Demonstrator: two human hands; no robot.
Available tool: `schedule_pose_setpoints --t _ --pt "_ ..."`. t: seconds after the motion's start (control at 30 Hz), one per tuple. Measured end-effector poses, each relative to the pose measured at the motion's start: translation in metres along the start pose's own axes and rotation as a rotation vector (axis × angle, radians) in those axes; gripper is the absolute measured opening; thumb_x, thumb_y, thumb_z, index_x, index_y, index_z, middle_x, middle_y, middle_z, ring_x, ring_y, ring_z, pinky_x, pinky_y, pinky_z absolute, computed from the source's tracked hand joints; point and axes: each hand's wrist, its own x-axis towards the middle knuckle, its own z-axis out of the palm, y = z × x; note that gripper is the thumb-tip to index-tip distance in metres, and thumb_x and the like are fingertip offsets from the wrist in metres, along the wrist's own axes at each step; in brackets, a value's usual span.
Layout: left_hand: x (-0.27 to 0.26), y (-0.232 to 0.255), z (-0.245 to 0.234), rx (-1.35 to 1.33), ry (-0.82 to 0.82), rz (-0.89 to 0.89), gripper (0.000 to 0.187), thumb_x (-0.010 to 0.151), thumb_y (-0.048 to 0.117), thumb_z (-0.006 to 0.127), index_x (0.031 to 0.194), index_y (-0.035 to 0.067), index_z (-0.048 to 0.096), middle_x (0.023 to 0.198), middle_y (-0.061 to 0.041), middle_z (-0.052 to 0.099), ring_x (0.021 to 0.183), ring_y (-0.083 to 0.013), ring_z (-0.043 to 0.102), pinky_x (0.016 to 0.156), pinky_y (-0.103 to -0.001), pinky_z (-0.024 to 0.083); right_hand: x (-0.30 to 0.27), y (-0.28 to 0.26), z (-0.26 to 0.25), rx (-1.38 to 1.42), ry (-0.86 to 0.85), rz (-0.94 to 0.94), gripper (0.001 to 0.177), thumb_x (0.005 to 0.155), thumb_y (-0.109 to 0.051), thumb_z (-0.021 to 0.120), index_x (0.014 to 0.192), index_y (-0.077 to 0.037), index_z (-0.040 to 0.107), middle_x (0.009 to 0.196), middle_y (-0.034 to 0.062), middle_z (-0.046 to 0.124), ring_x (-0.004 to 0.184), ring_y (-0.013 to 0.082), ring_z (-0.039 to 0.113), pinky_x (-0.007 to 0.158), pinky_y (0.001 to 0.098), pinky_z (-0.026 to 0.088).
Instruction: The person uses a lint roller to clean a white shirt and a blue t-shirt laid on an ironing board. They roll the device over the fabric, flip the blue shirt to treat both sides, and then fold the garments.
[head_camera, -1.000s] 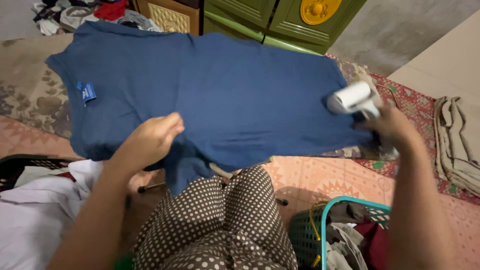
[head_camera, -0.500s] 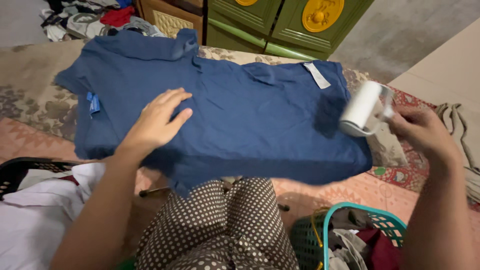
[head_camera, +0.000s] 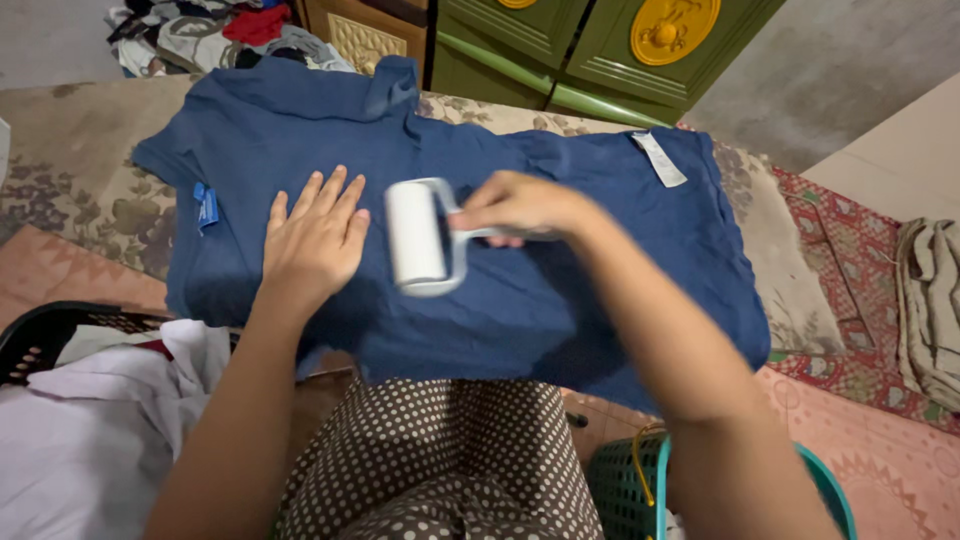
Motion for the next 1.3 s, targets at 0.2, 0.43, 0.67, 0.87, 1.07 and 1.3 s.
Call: schedule_pose_setpoints --t 0.2,0.43,0.67,0.87,1.07,1.3 --pt "0.003 0.011 -0.011 0.077 -0.084 -0.046 0.080 0.092 0.066 0.051 0.151 0.012 0.045 0.161 -0.014 0.036 0.148 -0.0359 0.030 0.114 -0.066 0.016 -0.146 0.084 -0.119 -0.162 0.242 0.673 0.066 0.063 -0.060 0.076 0.103 -0.007 0.077 0.077 0.0091 0.074 0.062 0.0181 0.065 0.053 0.0322 0.053" --pt "0.021 0.093 0.016 0.052 -0.056 0.067 0.083 0.091 0.061 0.056 0.150 0.003 0.044 0.160 -0.024 0.033 0.148 -0.0420 0.025 0.114 -0.063 0.016 -0.196 0.094 -0.134 -0.001 0.412 0.653 0.056 0.065 -0.050 0.083 0.099 -0.005 0.081 0.081 0.0061 0.077 0.065 0.0159 0.067 0.056 0.0308 0.052" --pt "0.020 0.137 0.058 -0.040 -0.078 0.270 0.080 0.094 0.059 0.052 0.151 0.005 0.043 0.160 -0.019 0.035 0.150 -0.0360 0.027 0.118 -0.062 0.015 -0.166 0.124 -0.132 -0.026 0.329 0.550 0.065 0.067 -0.061 0.079 0.100 -0.005 0.081 0.072 0.0052 0.070 0.056 0.0148 0.063 0.050 0.0309 0.048" --pt "0.019 0.138 0.054 0.009 -0.130 0.258 0.081 0.095 0.061 0.050 0.153 0.005 0.041 0.162 -0.018 0.033 0.151 -0.0370 0.025 0.118 -0.062 0.015 -0.307 0.170 -0.178 -0.167 0.616 0.807 0.063 0.066 -0.050 0.084 0.119 -0.016 0.078 0.088 -0.0004 0.077 0.069 0.0136 0.069 0.062 0.0315 0.048" --pt "0.031 0.109 0.049 -0.016 -0.162 0.156 0.097 0.088 0.073 0.049 0.153 0.003 0.033 0.165 -0.020 0.025 0.148 -0.0396 0.018 0.116 -0.056 0.013 -0.313 0.135 -0.168 -0.155 0.747 0.608 0.049 0.093 -0.048 0.075 0.098 0.001 0.077 0.068 0.0062 0.057 0.055 0.0195 0.042 0.047 0.0374 0.030" --pt "0.017 0.048 0.044 0.103 0.135 0.036 0.090 0.094 0.062 0.058 0.148 -0.010 0.046 0.157 -0.027 0.043 0.148 -0.0415 0.038 0.119 -0.062 0.025 -0.081 0.066 -0.105 0.064 0.499 0.180 0.042 0.089 -0.047 0.075 0.078 -0.007 0.070 0.060 -0.0040 0.045 0.048 0.0095 0.036 0.042 0.0293 0.023"
